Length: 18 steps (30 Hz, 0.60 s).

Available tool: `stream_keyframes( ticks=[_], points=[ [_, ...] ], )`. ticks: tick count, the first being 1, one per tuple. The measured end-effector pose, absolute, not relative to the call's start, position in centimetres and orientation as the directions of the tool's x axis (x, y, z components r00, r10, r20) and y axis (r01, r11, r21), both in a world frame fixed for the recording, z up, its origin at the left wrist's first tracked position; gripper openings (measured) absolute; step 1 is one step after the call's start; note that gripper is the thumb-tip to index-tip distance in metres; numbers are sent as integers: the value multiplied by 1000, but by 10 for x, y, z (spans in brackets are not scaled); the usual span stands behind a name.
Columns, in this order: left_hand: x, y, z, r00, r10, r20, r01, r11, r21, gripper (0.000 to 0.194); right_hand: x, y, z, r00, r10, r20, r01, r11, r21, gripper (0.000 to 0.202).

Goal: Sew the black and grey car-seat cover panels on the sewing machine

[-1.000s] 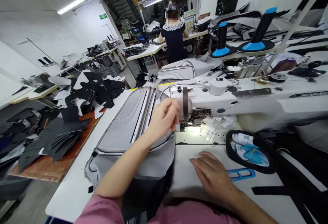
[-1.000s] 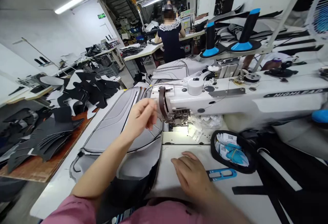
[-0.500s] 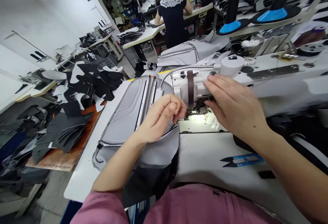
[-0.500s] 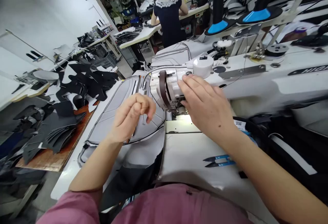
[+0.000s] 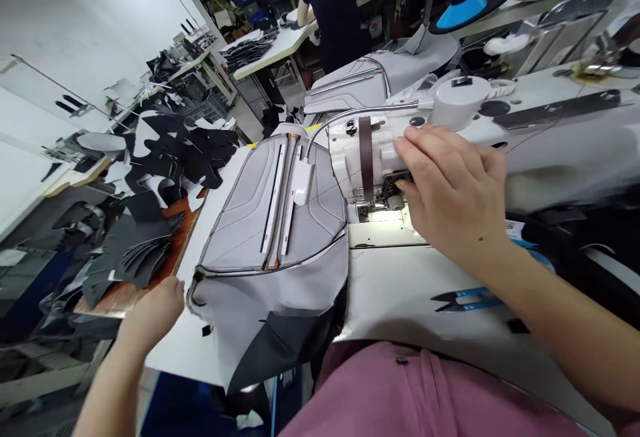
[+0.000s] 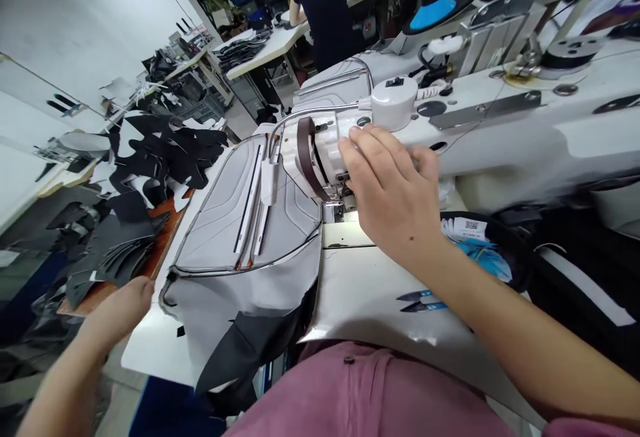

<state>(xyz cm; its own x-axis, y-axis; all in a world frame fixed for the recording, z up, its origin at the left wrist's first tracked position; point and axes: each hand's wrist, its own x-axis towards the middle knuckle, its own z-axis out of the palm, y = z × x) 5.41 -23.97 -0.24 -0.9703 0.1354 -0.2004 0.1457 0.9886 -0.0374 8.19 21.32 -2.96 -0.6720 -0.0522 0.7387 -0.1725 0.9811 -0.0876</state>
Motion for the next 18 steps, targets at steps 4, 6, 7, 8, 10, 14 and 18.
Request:
stream_keyframes(
  ticks=[4, 6, 7, 8, 10, 14, 18],
  points=[
    [84, -219, 26, -835, 197, -514, 117, 976, 184, 33, 87, 202, -32, -550, -27, 835, -272, 951, -148, 33],
    [91, -175, 30, -775, 340, -532, 129, 910, 394, 27, 94, 191, -40, -468, -89, 879, -388, 914, -114, 26],
    [91, -151, 26, -789, 431, -439, 195, 852, 486, 26, 97, 185, -46, -445, -152, 882, -450, 890, -74, 25],
    [88, -127, 19, -812, 466, -351, 229, 808, 543, 28, 100, 179, -53, -448, -228, 865, -497, 867, -29, 26],
    [76, -84, -4, -834, 512, -204, 252, 683, 686, 41, 102, 170, -69, -554, -366, 747, -523, 852, 29, 35],
    [46, -22, -61, -720, 661, -214, 109, 411, 905, 62, 91, 172, -101, -820, -384, 424, -406, 913, 41, 53],
    [30, 15, -95, -654, 734, -182, 24, 260, 965, 60, 79, 188, -119, -852, -342, 397, -374, 927, -4, 37]
  ],
)
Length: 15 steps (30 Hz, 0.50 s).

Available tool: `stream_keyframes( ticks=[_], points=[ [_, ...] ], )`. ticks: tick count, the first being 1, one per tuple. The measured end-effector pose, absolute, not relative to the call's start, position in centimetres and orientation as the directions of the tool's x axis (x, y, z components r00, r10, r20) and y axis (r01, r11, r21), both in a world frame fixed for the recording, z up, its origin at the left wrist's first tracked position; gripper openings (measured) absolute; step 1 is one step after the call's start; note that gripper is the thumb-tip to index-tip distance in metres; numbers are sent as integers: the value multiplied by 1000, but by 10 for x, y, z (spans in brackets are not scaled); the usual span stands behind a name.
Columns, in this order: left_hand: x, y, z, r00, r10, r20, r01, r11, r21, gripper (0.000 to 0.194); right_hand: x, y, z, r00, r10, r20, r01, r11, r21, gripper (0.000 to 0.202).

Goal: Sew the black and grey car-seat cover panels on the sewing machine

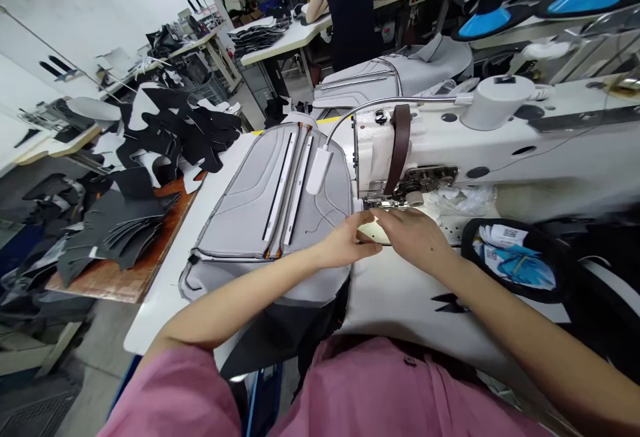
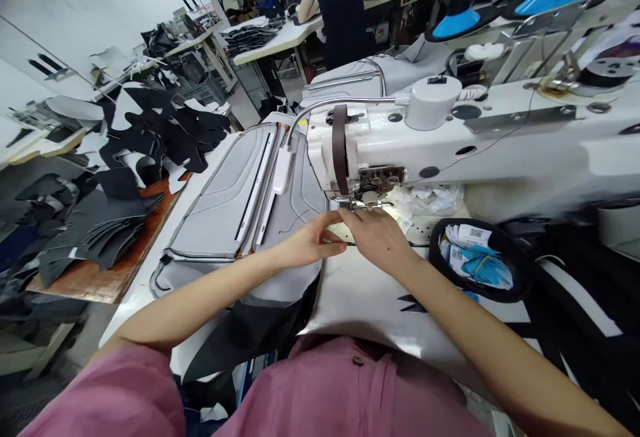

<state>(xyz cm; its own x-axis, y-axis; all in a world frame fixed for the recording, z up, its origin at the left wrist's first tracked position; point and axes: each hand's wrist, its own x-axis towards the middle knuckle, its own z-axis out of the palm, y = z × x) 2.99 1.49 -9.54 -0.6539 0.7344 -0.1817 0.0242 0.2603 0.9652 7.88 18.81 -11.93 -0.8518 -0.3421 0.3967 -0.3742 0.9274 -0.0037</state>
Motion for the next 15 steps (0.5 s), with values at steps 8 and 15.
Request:
stream_keyframes(
  ticks=[8, 15],
  points=[
    [15, 18, -106, -731, 655, -191, -30, 250, 968, 36, 70, 197, -123, -771, -327, 546, -321, 941, 109, 29],
    [-12, 13, -109, -878, 465, -113, 20, 273, 962, 30, 60, 200, -120, -622, -303, 722, -315, 941, 124, 17]
  ],
)
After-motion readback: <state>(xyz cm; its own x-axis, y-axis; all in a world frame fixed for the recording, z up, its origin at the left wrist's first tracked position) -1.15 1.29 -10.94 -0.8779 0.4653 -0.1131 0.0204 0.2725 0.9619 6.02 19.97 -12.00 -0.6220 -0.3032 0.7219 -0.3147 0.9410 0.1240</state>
